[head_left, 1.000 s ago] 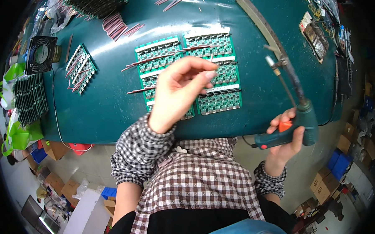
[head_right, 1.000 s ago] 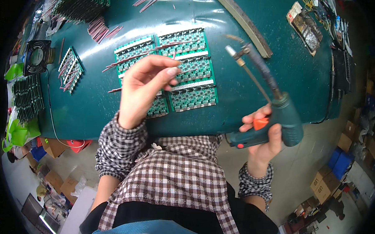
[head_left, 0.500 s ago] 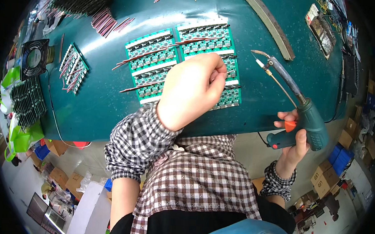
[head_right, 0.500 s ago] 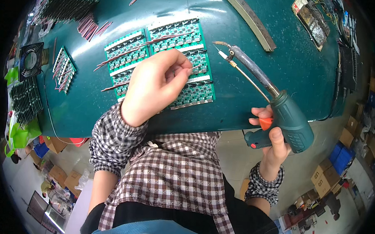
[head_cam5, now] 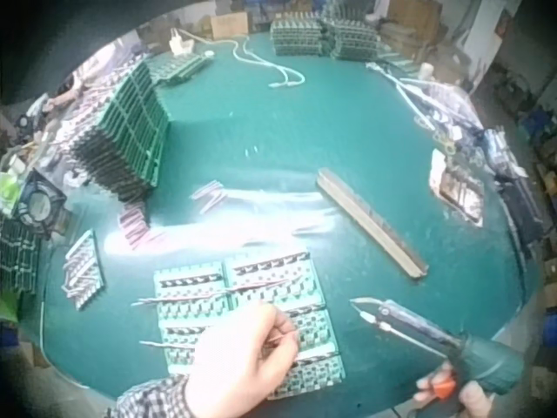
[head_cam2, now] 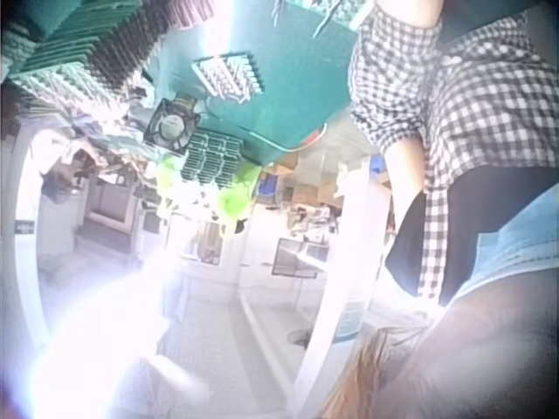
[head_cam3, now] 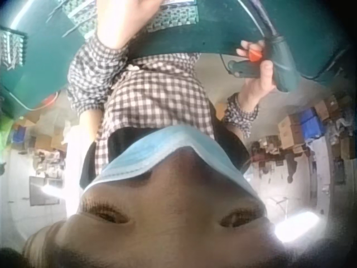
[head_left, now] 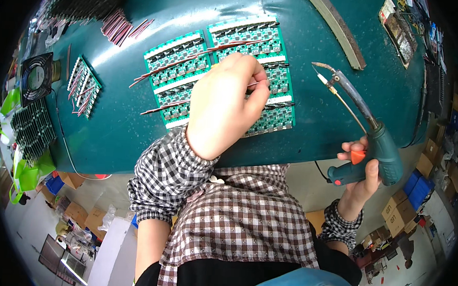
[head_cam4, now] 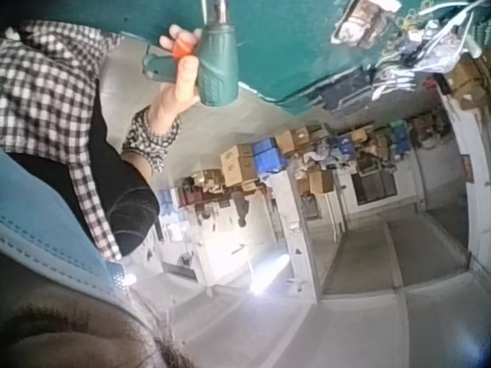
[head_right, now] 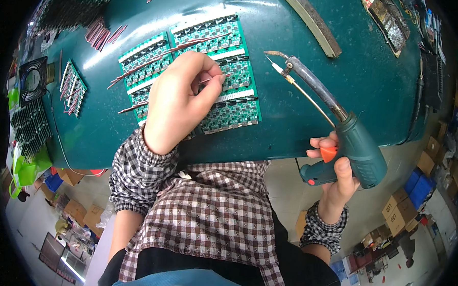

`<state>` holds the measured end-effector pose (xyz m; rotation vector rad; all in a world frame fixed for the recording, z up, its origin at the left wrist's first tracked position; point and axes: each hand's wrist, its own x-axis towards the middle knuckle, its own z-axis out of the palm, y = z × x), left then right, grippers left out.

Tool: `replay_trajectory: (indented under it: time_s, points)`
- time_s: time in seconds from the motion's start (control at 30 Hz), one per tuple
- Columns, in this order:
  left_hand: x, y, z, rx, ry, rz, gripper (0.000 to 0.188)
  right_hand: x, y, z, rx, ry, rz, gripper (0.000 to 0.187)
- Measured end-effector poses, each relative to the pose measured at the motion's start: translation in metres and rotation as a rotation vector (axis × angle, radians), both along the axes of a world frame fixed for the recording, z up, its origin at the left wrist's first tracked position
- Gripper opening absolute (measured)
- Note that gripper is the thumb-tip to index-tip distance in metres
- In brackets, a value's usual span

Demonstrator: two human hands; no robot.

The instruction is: The person solders wires onto circuit boards using a soldering gun. They exchange an empty solder spool with another person for a new spool, thread the solder wire into the soldering gun, and solder wires onto the circuit boards.

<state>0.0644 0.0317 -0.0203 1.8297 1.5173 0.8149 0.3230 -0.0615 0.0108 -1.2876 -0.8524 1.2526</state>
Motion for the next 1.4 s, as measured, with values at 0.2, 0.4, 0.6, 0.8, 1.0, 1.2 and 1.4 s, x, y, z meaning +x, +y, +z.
replay_trajectory:
  time_s: [0.2,0.4,0.6,0.8,1.0,1.2,1.4]
  points:
    - [0.008,0.000,0.002,-0.094,-0.045,0.023,0.008,-0.001,0.000,0.001,-0.031,0.012,0.008,0.049]
    - [0.016,0.004,-0.012,0.124,0.080,-0.006,0.011,0.003,-0.001,0.002,-0.024,-0.018,0.084,0.051]
    - [0.016,0.004,-0.016,0.077,-0.049,-0.020,0.012,0.003,0.000,0.003,-0.056,-0.037,0.066,0.051]
    - [0.020,0.003,-0.020,0.153,0.089,0.009,0.011,-0.001,0.002,0.007,-0.085,-0.074,0.062,0.051]
    - [0.018,0.003,-0.021,0.151,0.066,0.001,0.011,-0.006,0.000,0.012,-0.098,-0.117,0.035,0.047]
    - [0.018,0.002,-0.022,0.137,0.038,0.022,0.011,-0.008,-0.002,0.012,-0.120,-0.208,0.087,0.048]
    - [0.018,0.003,-0.022,0.136,0.026,0.024,0.011,-0.012,-0.003,0.014,-0.135,-0.266,0.101,0.046]
